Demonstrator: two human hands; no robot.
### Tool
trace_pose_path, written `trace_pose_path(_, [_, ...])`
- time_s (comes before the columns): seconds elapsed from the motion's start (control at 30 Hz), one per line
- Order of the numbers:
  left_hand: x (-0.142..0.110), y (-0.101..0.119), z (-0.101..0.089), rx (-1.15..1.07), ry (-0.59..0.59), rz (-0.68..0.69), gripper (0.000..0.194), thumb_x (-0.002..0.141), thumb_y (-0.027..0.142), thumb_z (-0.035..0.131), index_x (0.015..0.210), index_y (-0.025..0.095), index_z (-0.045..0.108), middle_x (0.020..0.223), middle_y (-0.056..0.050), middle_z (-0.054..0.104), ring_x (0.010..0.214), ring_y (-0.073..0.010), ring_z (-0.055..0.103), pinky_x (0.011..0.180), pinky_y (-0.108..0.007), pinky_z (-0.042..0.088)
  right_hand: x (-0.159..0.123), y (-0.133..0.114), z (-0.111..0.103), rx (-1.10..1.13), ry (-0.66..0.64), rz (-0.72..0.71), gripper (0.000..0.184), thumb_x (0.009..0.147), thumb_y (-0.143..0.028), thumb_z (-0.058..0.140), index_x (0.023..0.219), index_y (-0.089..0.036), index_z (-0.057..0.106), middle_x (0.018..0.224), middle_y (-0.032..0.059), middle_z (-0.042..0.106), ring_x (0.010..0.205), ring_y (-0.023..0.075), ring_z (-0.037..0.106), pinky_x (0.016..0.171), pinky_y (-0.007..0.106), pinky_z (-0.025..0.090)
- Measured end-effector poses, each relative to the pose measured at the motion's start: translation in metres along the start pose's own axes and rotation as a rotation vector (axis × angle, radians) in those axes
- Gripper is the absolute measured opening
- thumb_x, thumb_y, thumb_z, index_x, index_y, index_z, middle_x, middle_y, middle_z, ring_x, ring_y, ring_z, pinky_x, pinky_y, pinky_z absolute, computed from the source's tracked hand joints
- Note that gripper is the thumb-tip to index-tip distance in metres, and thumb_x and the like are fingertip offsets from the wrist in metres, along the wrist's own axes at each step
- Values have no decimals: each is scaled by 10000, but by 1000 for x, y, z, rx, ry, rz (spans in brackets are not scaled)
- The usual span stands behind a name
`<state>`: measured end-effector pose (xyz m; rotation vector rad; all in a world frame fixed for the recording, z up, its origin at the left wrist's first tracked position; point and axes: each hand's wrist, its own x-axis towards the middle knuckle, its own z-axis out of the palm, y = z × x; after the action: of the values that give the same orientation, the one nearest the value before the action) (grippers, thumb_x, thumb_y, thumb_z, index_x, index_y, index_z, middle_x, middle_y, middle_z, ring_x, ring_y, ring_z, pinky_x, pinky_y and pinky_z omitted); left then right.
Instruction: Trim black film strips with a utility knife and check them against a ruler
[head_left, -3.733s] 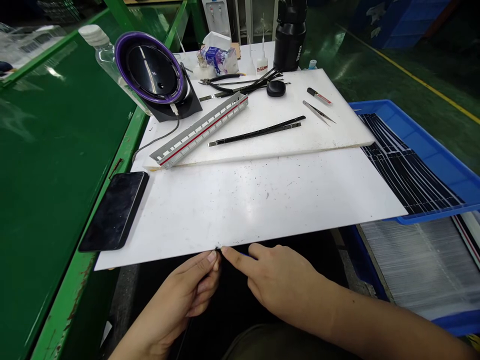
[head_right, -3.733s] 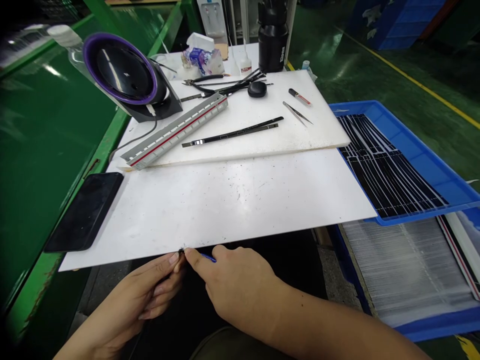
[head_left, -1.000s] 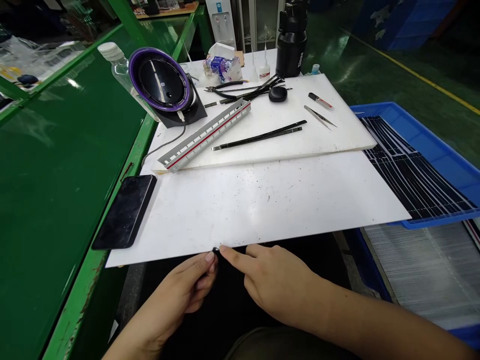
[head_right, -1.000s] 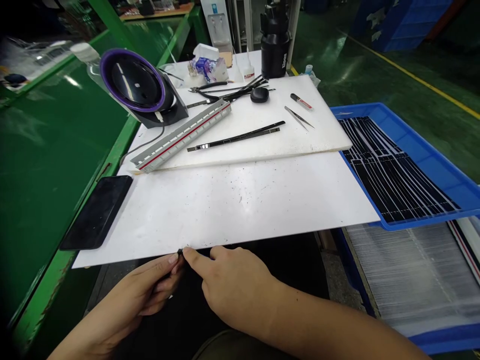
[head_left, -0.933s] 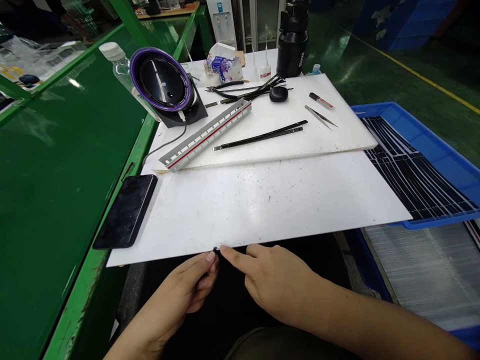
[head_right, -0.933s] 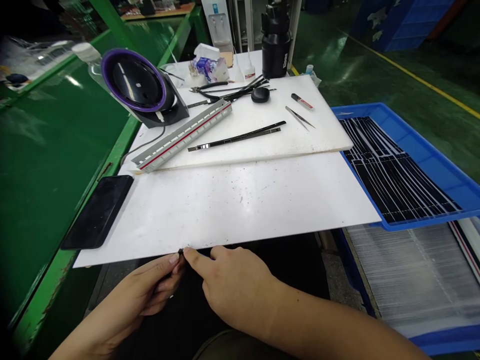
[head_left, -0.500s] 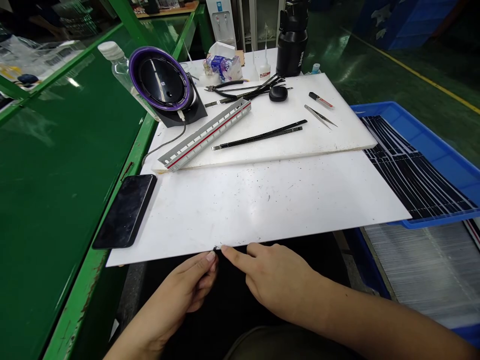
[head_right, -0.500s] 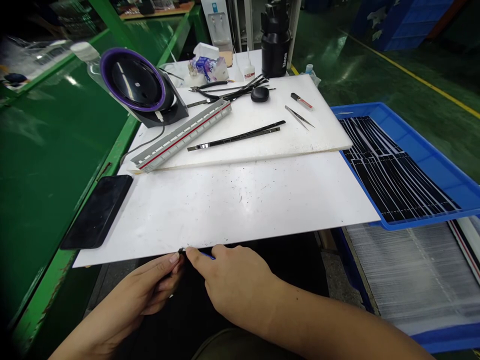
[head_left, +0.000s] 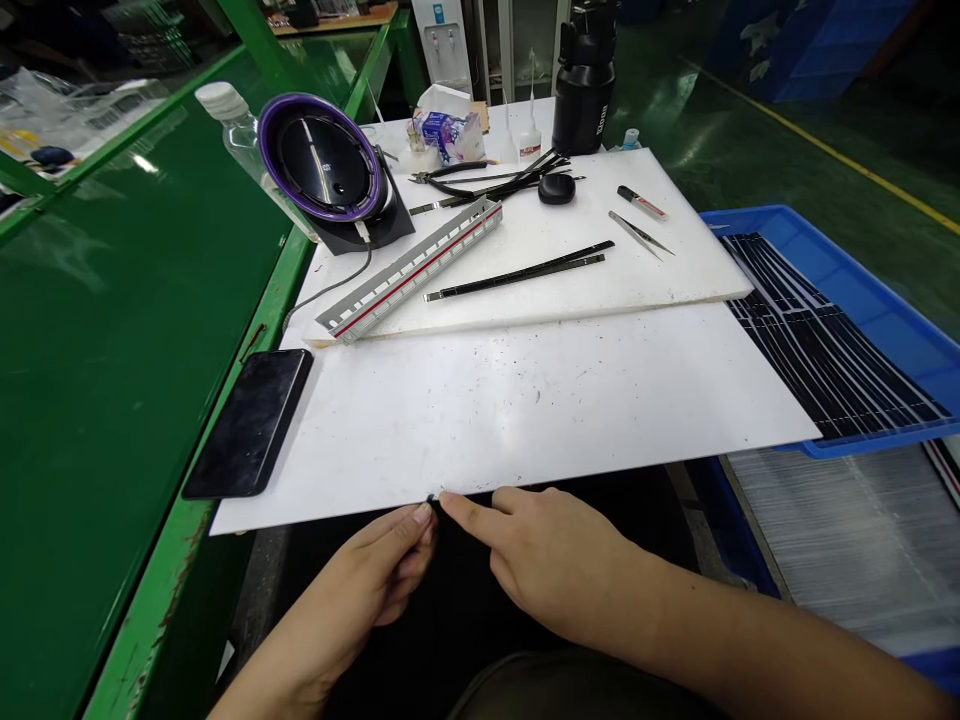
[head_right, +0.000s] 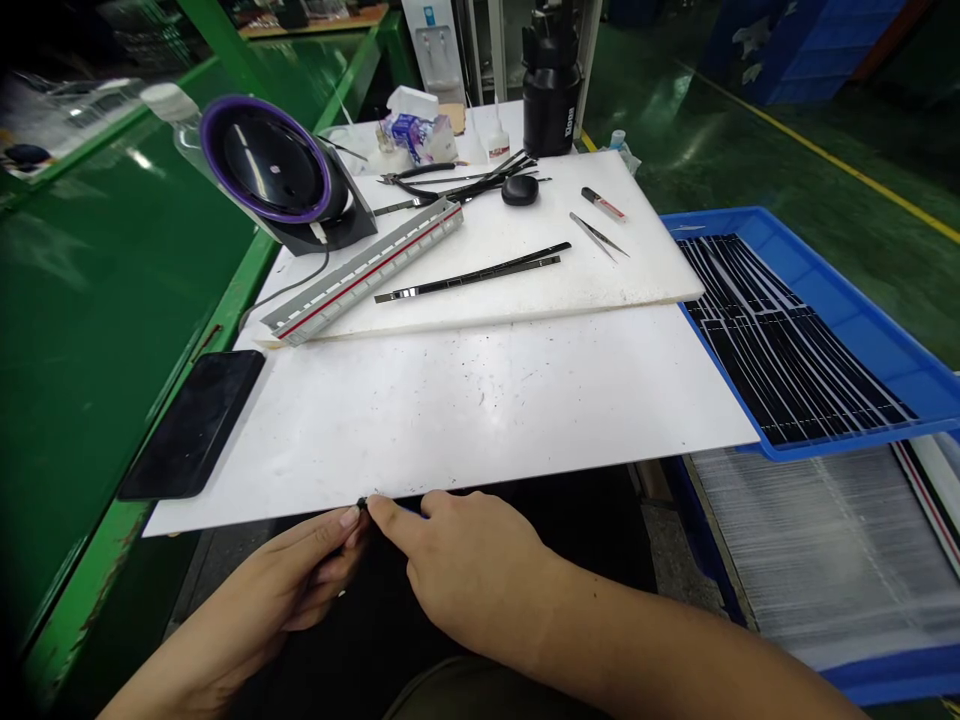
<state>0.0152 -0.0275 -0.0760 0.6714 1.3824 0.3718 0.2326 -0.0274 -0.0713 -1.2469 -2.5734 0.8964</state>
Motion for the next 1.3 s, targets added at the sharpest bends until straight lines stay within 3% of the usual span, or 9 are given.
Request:
trace_pose_path(0.43, [-2,4,4,-17,19,14,464,811,616,628,698,182,509,575,63,349,480,-65,169,418,-188,109,-3,-4,11,-158,18,64,643,907,-193,460,1526,-292,319,922,45,655,566,197,597,471,308,317])
trace_pose_path(0.63, [-15,4,7,-32,115,78,390,831,577,626,831,187,636,615,26,473,515,-86,305,438,-182,226,-11,-4,5,15,82,90,620,947,-180,397,1549,-301,311,980,38,665,651,193,620,578,318,415])
trace_pose_path(0.77, [-15,1,9,8,95,99,341,827,519,676,819,180,636,668,23,510,511,-74,338,435,-181,244,-14,-5,1,77,95,104,624,939,-164,383,1546,-299,331,953,36,669,651,184,614,596,309,404])
trace_pose_path(1.0, [-9,-3,7,-100,128,83,417,837,551,647,1009,172,677,695,13,501,570,-108,376,459,-200,341,-10,-7,5,93,69,126,611,934,-167,407,1530,-296,378,996,53,715,697,193,642,593,308,390])
trace_pose_path(1.3, [-5,-2,12,-178,82,44,346,798,503,719,862,168,659,669,21,504,528,-102,419,447,-221,438,-6,-7,0,61,51,98,591,941,-166,392,1522,-277,386,900,29,693,665,195,628,582,314,397])
